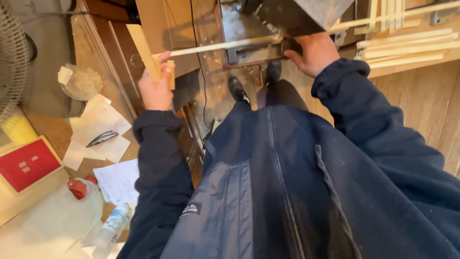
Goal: Cutting wooden frame mouldings using a manual miter chopper.
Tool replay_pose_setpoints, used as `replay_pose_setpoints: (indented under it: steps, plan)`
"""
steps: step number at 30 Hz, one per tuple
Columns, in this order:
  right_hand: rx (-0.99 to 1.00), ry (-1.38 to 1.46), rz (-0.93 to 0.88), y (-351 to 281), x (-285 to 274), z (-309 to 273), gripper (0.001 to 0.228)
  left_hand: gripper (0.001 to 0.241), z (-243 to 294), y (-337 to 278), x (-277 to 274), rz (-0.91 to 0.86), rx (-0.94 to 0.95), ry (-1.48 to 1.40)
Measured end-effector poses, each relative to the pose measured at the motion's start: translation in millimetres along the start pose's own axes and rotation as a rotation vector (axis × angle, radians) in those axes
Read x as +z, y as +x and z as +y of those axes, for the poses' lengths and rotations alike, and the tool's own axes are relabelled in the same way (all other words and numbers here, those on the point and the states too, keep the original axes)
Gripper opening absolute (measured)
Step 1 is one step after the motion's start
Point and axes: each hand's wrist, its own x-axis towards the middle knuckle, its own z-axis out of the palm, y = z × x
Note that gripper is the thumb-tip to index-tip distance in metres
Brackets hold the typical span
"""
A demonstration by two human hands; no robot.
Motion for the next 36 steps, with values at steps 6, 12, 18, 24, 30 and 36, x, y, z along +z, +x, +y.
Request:
replay_pose_setpoints:
  steps: [6, 12, 18, 24, 30, 36]
  plan:
    - [-0.05, 0.039, 0.072, 3.7, 9.9, -20.0, 0.048, 0.022, -4.6, -30.4, 20.9, -0.064, -0.252, -0.459]
    - [-0.008, 0.042, 0.081, 1.7, 18.5, -23.4, 0.052, 0.023, 13.8, -42.2, 43.4, -0.224, -0.396, -0.661]
    - [-0.044, 0.119, 0.204, -7.8, 9.7, -47.2, 0.052, 0.025, 21.1, -45.2, 65.4, -0.377, -0.393, -0.68]
    - [-0.033, 0.336, 0.085, -20.6, 10.1, -102.9, 0.051, 0.025, 13.9, -53.2, 76.8, -0.452, -0.46, -0.611]
    - [0.197, 1.269, -0.192, -18.2, 60.1, -142.3, 0.049, 0.019, 0.3, -74.0, 101.9, -0.567, -0.523, -0.6]
    - [0.314, 1.492, -0.203, -27.6, 88.9, -153.4, 0.045, 0.018, -18.7, -93.6, 127.4, -0.596, -0.599, -0.558]
